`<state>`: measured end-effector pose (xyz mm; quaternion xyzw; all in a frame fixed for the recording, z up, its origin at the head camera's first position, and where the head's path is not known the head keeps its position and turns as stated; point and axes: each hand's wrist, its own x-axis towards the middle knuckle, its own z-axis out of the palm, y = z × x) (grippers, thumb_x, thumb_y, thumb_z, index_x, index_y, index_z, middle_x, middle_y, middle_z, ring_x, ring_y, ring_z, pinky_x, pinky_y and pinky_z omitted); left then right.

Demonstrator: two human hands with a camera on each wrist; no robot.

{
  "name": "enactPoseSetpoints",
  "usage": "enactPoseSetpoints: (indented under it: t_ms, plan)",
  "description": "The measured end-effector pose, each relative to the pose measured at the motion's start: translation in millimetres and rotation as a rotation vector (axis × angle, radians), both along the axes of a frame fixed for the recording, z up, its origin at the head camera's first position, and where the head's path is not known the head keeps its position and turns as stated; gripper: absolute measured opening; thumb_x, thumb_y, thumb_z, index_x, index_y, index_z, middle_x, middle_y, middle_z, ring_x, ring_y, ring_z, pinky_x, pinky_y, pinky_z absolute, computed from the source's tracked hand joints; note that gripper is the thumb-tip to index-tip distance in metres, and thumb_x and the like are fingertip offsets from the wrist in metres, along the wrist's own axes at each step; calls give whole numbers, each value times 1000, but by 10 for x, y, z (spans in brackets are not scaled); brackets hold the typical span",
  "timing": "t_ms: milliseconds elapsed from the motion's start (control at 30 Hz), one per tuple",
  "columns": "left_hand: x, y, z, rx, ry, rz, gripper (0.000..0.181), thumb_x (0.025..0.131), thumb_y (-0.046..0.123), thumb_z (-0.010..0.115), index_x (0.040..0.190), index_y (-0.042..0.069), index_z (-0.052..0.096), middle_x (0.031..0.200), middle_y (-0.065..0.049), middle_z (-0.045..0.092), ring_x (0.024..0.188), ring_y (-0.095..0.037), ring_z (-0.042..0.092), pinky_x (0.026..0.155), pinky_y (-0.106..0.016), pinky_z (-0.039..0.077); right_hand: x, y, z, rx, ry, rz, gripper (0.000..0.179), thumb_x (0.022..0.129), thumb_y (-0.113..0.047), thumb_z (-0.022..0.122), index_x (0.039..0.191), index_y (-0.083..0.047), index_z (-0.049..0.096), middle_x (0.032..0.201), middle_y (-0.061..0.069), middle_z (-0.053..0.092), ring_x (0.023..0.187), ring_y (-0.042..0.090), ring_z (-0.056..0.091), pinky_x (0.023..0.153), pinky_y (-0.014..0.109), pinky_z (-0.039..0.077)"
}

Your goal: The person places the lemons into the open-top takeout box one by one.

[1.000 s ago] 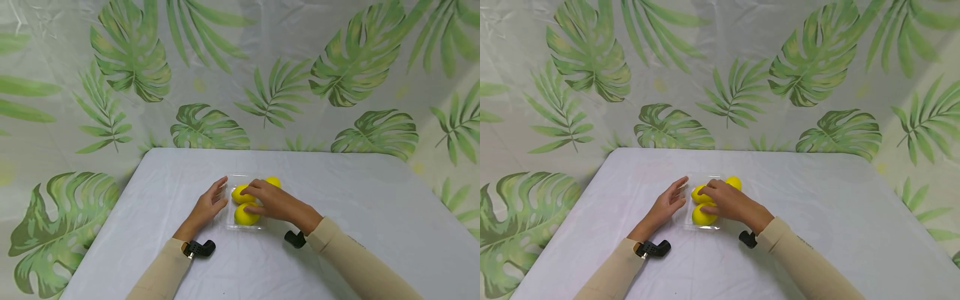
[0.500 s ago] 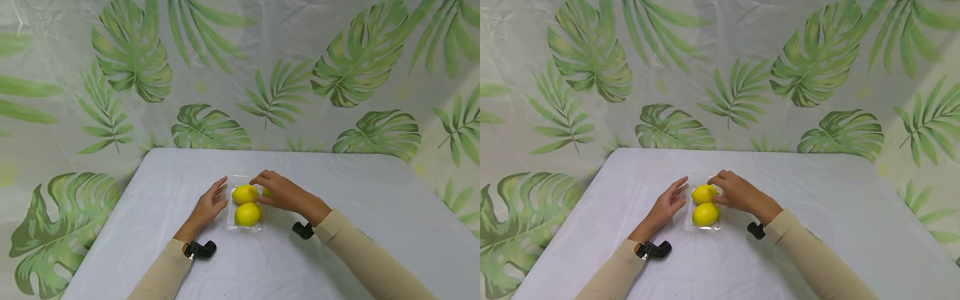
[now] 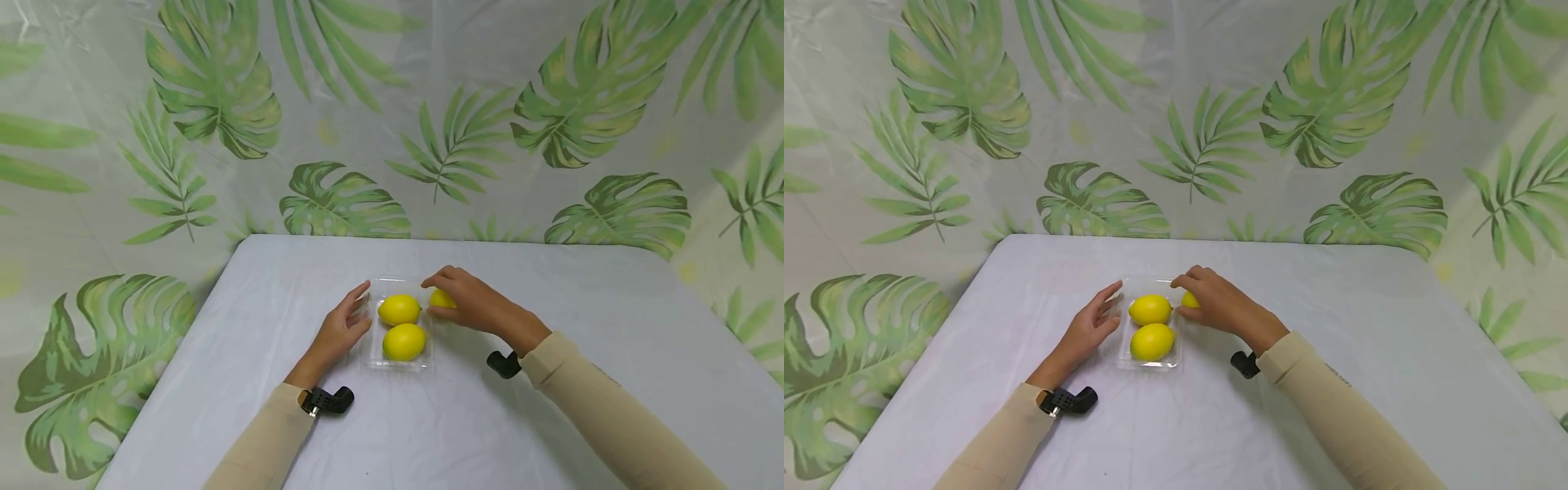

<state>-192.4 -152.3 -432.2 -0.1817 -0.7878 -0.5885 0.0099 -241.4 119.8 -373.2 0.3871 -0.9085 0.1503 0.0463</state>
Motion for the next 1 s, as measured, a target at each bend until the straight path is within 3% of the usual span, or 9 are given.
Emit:
enactPoseSetpoints:
  t_ms: [400, 667, 1000]
  plan:
    - [-2, 5, 9, 1, -14, 5, 63, 93, -1, 53, 151, 10, 30, 155, -14, 30, 137, -37, 36, 108, -49, 37, -73, 61, 29, 21, -53, -66, 41, 86, -27, 73, 123, -12, 63, 119, 11, 59, 105, 24, 53, 94, 41, 51]
    - [13, -1, 27, -9, -21, 7, 63, 93, -1, 53, 151, 10, 30, 155, -14, 30, 137, -37, 37, 107, -49, 37, -119, 79, 5, 69, -153, -149, 50, 84, -27, 76, 128, -10, 60, 126, 15, 52, 109, 31, 52, 95, 48, 49]
    - [0, 4, 19, 8, -19, -2, 63, 93, -2, 53, 151, 9, 30, 155, -15, 30, 137, -37, 36, 108, -50, 36, -174, 104, -35, 83, -226, -187, 58, 81, -32, 78, 131, -9, 57, 127, 17, 50, 109, 32, 53, 96, 48, 48]
